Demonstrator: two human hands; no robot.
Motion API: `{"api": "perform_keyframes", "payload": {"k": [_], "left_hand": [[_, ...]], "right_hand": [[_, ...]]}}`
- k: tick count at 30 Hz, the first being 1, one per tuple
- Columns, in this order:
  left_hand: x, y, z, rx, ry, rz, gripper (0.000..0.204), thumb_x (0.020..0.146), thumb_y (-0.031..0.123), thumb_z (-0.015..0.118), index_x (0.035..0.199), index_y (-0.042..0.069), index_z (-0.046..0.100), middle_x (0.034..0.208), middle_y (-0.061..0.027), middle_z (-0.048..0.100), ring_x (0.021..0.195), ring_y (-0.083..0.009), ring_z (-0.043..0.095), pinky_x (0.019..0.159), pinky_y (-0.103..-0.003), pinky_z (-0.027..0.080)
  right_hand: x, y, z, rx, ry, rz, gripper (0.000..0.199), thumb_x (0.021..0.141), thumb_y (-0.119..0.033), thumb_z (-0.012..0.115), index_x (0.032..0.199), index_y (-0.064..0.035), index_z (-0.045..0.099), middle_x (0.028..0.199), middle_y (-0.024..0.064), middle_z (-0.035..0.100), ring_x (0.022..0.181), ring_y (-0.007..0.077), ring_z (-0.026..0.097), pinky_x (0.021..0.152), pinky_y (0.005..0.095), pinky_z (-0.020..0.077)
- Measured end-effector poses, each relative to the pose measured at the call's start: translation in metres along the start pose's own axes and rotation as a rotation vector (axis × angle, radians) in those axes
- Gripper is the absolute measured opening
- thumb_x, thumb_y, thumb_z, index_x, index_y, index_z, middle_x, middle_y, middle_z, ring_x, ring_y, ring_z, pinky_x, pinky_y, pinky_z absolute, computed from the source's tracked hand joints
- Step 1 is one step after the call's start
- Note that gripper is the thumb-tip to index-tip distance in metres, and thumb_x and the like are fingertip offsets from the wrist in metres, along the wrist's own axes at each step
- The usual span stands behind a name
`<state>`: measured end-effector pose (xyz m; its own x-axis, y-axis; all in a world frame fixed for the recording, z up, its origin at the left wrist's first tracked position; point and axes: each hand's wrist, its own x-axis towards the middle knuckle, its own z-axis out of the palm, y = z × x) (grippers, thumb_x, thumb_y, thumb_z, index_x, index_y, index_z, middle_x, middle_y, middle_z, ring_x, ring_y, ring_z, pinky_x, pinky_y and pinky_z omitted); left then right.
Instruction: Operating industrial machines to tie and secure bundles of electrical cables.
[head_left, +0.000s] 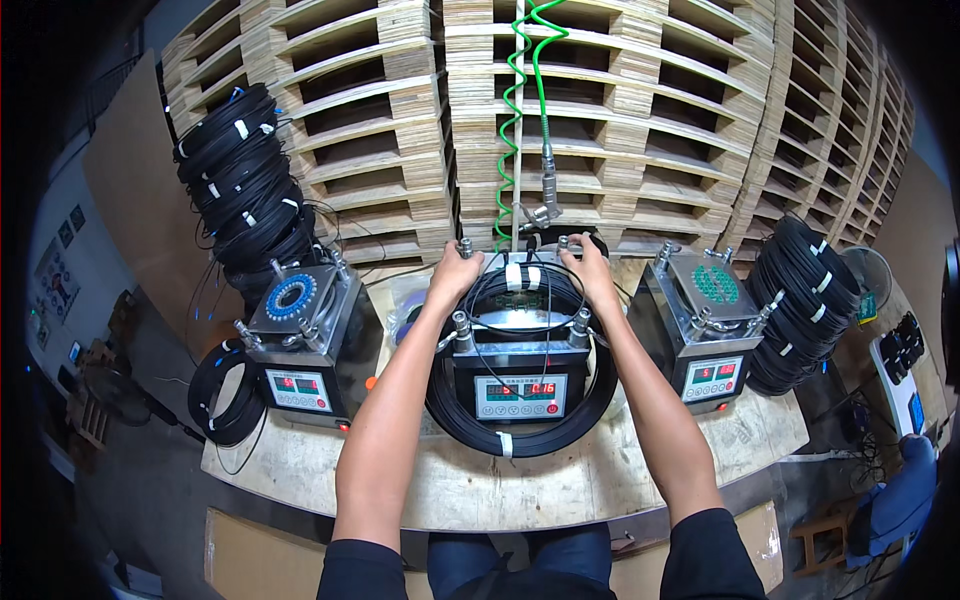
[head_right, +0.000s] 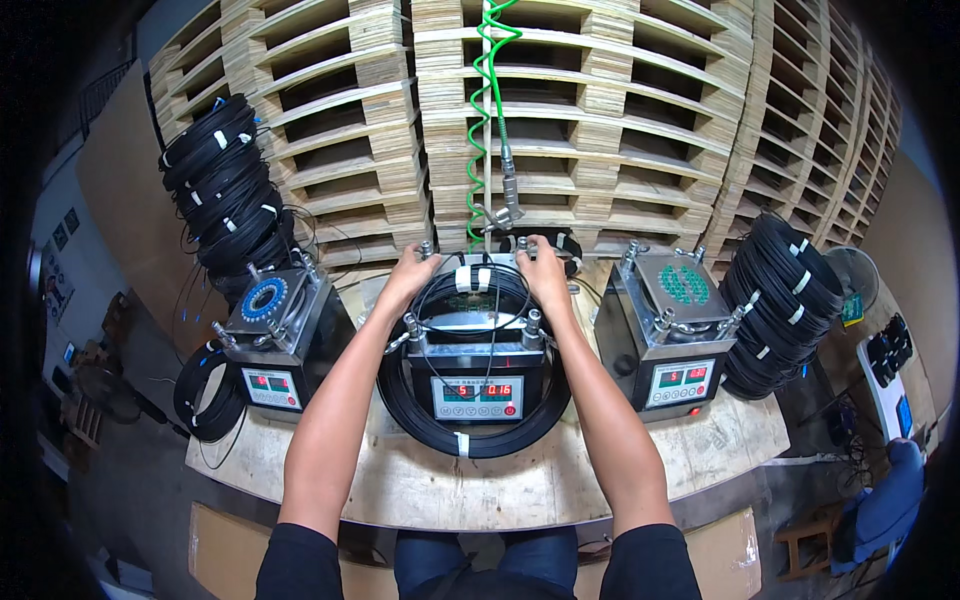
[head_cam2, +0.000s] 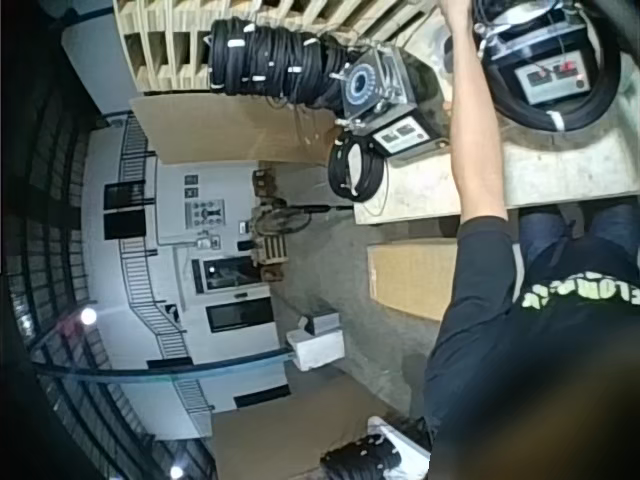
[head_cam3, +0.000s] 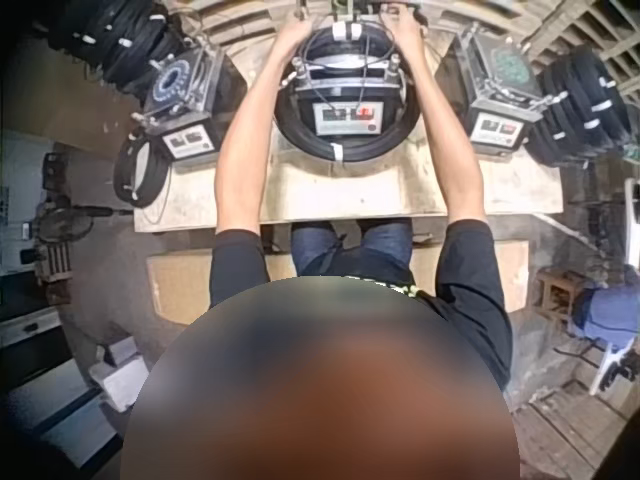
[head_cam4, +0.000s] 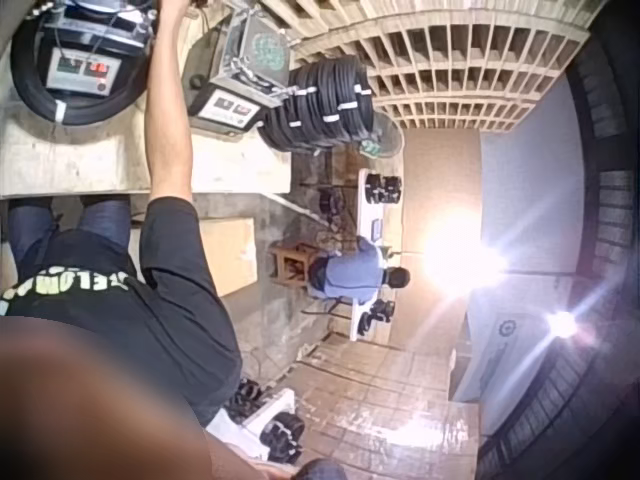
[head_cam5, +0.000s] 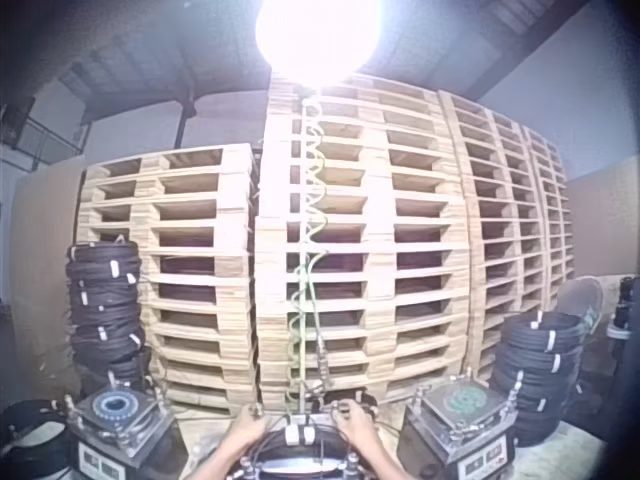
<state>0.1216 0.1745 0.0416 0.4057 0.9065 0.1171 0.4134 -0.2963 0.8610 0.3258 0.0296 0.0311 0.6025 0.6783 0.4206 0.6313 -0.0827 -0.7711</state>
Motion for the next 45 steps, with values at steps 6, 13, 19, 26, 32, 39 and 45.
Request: {"api": "perform_keyframes", "payload": {"k": [6,13,19,26,32,39,45], "left_hand": [[0.006,-0.010,-0.003,0.004,0.019,0.047,0.079,0.081,0.032,0.066,0.145,-0.002,0.035,0.132,-0.0306,0.055,0.125,-0.0381,0.054,0.106,-0.040,0.041],[-0.003,0.003,-0.002,0.002,-0.032,0.008,0.077,0.087,0.037,0.064,0.146,-0.001,0.034,0.135,-0.0310,0.053,0.128,-0.0385,0.052,0.108,-0.040,0.039],[0.005,-0.007,-0.001,0.028,-0.048,-0.007,0.078,0.087,0.044,0.061,0.146,0.000,0.036,0.137,-0.0285,0.052,0.129,-0.0392,0.051,0.108,-0.041,0.039],[0.003,-0.004,-0.002,0.014,-0.051,0.001,0.085,0.084,0.043,0.066,0.149,0.000,0.030,0.136,-0.0289,0.052,0.128,-0.0390,0.051,0.108,-0.041,0.038],[0.006,-0.002,0.000,0.049,-0.047,0.114,0.094,0.085,0.052,0.066,0.149,-0.004,0.025,0.136,-0.0329,0.050,0.128,-0.0410,0.051,0.108,-0.042,0.039],[0.011,0.001,-0.003,0.238,-0.124,0.108,0.092,0.087,0.056,0.060,0.153,0.006,0.020,0.137,-0.0318,0.050,0.128,-0.0439,0.049,0.108,-0.046,0.039],[0.005,0.007,-0.001,0.233,-0.093,0.016,0.092,0.086,0.054,0.060,0.154,0.008,0.019,0.139,-0.0297,0.049,0.129,-0.0436,0.049,0.109,-0.045,0.038]], "right_hand": [[-0.003,-0.010,0.002,0.019,-0.007,0.007,0.046,0.088,-0.030,0.062,0.126,-0.0041,0.056,0.113,0.0280,0.065,0.108,0.0425,0.062,0.094,0.0441,0.0474],[-0.004,-0.010,0.000,-0.035,-0.002,0.134,0.059,0.088,-0.042,0.059,0.133,-0.0050,0.051,0.112,0.0342,0.063,0.110,0.0473,0.060,0.097,0.0462,0.0458],[-0.007,-0.017,0.000,-0.092,0.006,0.052,0.057,0.088,-0.039,0.060,0.131,-0.0029,0.051,0.112,0.0316,0.064,0.109,0.0469,0.060,0.097,0.0460,0.0460],[-0.003,-0.011,-0.003,-0.045,-0.025,-0.002,0.055,0.088,-0.036,0.060,0.131,-0.0022,0.051,0.115,0.0303,0.063,0.110,0.0449,0.060,0.096,0.0451,0.0462],[0.003,-0.006,0.004,-0.157,-0.068,0.076,0.066,0.088,-0.045,0.057,0.139,-0.0061,0.044,0.117,0.0309,0.063,0.113,0.0454,0.059,0.097,0.0448,0.0465],[0.005,-0.002,0.004,-0.127,-0.145,0.090,0.070,0.089,-0.047,0.058,0.143,-0.0075,0.039,0.118,0.0314,0.062,0.114,0.0445,0.060,0.097,0.0442,0.0466],[0.007,0.007,0.001,0.017,-0.143,0.018,0.063,0.091,-0.039,0.060,0.139,-0.0026,0.043,0.130,0.0281,0.057,0.121,0.0408,0.056,0.102,0.0414,0.0423]]}}
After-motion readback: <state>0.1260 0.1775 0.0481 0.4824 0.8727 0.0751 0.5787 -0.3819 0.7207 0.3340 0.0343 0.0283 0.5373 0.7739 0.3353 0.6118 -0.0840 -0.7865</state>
